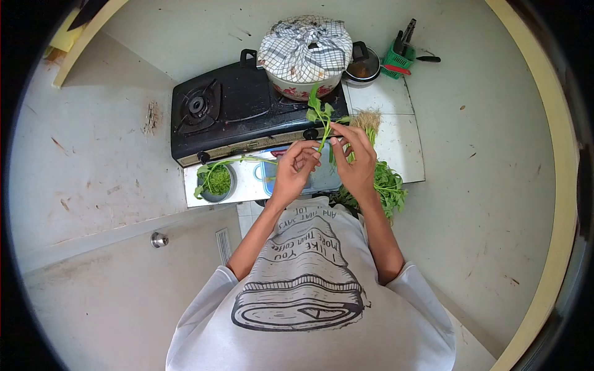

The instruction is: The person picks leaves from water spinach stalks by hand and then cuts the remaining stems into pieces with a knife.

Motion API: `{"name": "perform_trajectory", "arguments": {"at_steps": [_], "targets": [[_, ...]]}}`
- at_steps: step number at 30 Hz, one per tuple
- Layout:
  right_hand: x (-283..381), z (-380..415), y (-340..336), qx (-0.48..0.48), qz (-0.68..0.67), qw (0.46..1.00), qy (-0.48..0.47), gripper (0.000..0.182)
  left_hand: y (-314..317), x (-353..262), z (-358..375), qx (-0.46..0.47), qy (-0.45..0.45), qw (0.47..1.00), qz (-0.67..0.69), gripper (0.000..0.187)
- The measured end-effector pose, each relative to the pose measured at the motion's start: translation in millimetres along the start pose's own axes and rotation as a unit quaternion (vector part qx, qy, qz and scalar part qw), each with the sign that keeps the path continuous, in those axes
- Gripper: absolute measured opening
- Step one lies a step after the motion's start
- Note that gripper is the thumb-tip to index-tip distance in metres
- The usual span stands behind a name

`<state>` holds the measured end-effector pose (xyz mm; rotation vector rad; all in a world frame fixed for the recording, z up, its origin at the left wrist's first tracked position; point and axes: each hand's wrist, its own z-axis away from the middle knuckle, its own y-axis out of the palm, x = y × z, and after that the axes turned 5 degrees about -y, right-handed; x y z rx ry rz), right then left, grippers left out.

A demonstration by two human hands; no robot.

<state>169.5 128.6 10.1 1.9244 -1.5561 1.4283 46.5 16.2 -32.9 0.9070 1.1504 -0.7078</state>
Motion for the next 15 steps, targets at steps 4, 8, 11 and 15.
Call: {"name": "perform_trajectory", "arguments": {"at_steps": [4,8,11,15], "targets": [[-11.6,2.8,-0.3,0.006,0.033,0.998,-0.046,0.025,-1.9,-1.9,-1.9,0.008,-0.002,1.000,-0.028,0.023],[-11.3,5.4,-2.3,0.033,0.057,0.997,-0.045,0.023,-2.7,-0.3,-5.7,0.026,0.014,0.997,-0.069,0.028],[-12.1,5.2,-1.2,0.033,0.059,0.996,-0.057,0.021,2.0,-12.8,-6.0,0.033,0.005,0.997,-0.063,0.027],[-15.8,4.4,1.1,0.025,0.058,0.995,-0.076,0.019,2.4,-15.6,-7.1,0.042,-0.023,0.998,-0.038,0.033]]}}
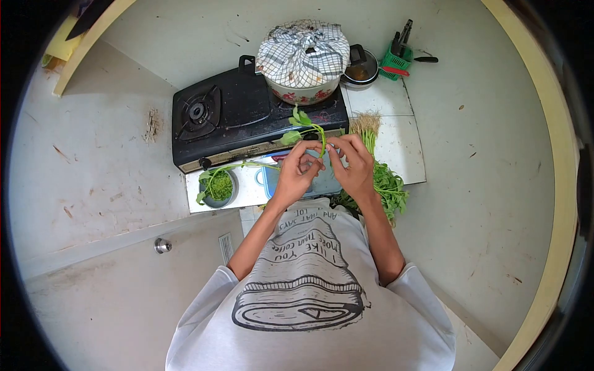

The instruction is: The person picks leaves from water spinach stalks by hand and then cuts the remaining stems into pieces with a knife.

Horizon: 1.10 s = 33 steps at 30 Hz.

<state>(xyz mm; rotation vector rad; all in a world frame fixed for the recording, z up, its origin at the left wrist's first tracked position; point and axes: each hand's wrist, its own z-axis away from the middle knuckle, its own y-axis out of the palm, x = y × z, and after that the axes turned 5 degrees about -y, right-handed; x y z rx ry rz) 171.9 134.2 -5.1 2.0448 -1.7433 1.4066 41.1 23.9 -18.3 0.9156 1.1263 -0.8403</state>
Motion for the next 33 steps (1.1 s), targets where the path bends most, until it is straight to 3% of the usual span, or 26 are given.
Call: {"name": "perform_trajectory", "arguments": {"at_steps": [5,8,22,31,33], "targets": [[-1.9,1.3,0.3,0.003,-0.017,1.000,0.005,0.019,2.7,-1.0,-4.6,0.007,0.020,0.999,0.044,0.031],[-4.3,1.5,4.4,-0.009,-0.020,1.000,-0.004,0.018,0.4,1.3,-8.1,-0.003,-0.053,0.992,0.113,0.022],[-12.1,1.1,14.7,-0.037,-0.026,0.999,0.006,0.021,-1.9,8.0,-18.3,-0.006,-0.013,0.998,0.069,0.012],[-24.7,15.2,16.4,-0.038,-0.059,0.989,0.128,0.016,-3.6,23.3,-18.3,0.014,-0.026,0.999,0.028,0.010],[-42.1,23.7,22.2,-0.077,-0.187,0.958,0.206,0.012,-2.6,26.0,-16.3,0.000,-0.040,0.998,0.039,0.011]]}}
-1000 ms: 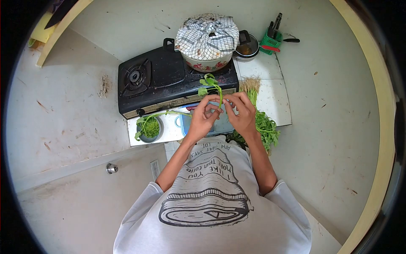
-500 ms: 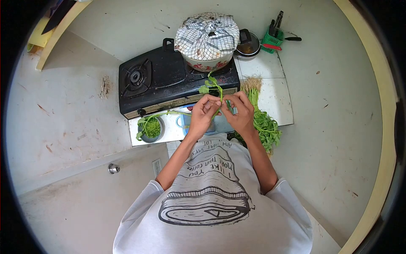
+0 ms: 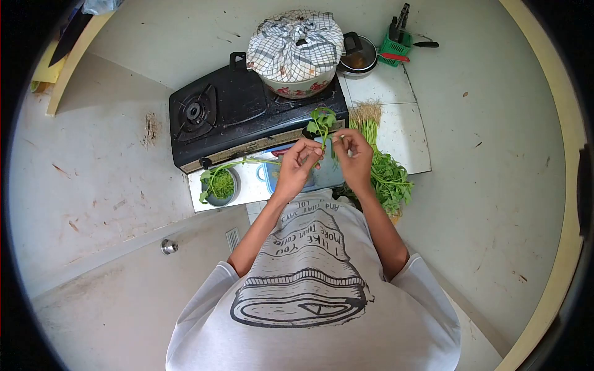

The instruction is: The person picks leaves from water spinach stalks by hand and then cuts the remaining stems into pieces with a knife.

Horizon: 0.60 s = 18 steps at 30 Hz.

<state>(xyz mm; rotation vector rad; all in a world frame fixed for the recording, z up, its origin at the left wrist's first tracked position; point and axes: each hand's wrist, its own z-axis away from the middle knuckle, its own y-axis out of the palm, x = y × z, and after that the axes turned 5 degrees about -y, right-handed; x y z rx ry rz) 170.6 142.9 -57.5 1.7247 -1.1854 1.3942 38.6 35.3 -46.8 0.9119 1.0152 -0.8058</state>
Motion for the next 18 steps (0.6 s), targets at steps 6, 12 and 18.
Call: {"name": "perform_trajectory", "arguments": {"at_steps": [6,12,18], "targets": [[-57.8,18.2,-33.3,0.078,-0.133,0.977,0.149,0.008,-8.5,6.3,6.2,-0.089,-0.032,0.994,0.060,0.017],[-128.6,57.4,-43.5,0.181,0.003,0.971,0.155,0.009,-22.5,-3.2,18.6,-0.103,-0.036,0.989,0.104,0.023],[-143.7,42.1,-28.0,0.162,0.050,0.978,0.121,0.017,-34.9,-1.0,30.6,-0.111,-0.034,0.981,0.156,0.027]]}}
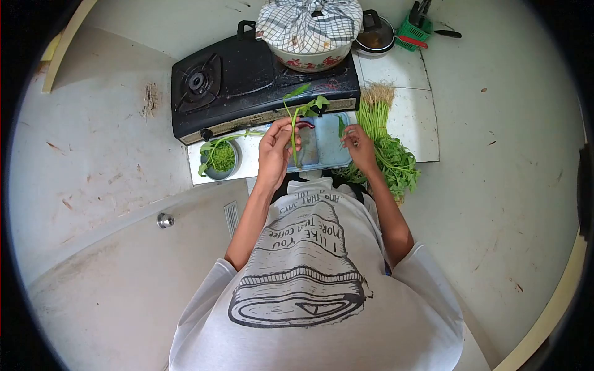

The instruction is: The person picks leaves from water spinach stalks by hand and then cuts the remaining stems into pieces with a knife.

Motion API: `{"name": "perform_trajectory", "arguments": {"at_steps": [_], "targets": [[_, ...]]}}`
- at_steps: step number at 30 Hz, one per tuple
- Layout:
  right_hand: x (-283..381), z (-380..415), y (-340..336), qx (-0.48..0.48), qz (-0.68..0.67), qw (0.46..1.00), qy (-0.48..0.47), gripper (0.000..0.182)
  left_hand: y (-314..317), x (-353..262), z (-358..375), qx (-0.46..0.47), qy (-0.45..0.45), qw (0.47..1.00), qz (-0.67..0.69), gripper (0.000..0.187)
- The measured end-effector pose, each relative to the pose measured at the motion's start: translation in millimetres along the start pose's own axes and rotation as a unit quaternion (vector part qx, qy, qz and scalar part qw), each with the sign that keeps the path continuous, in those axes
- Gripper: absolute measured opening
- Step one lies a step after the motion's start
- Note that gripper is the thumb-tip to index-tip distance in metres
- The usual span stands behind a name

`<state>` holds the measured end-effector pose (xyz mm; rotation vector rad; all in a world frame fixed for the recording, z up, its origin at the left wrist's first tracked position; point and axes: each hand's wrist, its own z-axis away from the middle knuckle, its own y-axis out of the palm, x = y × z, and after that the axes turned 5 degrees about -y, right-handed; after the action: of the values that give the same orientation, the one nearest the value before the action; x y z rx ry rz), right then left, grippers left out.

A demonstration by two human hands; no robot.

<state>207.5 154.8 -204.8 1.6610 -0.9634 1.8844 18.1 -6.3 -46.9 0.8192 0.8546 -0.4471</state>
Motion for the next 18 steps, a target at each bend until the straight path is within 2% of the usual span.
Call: {"name": "perform_trajectory", "arguments": {"at_steps": [6,12,18], "targets": [[2.7,-24.4,1.4,-0.047,0.067,0.997,-0.006,0.019,-6.8,2.7,4.5,-0.022,-0.015,1.000,0.010,0.026],[-79.4,2.2,11.0,-0.014,0.186,0.982,-0.009,0.016,-3.2,3.2,1.6,-0.013,-0.021,1.000,0.005,0.027],[-92.8,22.8,15.3,0.037,0.151,0.980,0.124,0.015,5.3,0.3,0.0,0.000,-0.026,1.000,-0.009,0.026]]}}
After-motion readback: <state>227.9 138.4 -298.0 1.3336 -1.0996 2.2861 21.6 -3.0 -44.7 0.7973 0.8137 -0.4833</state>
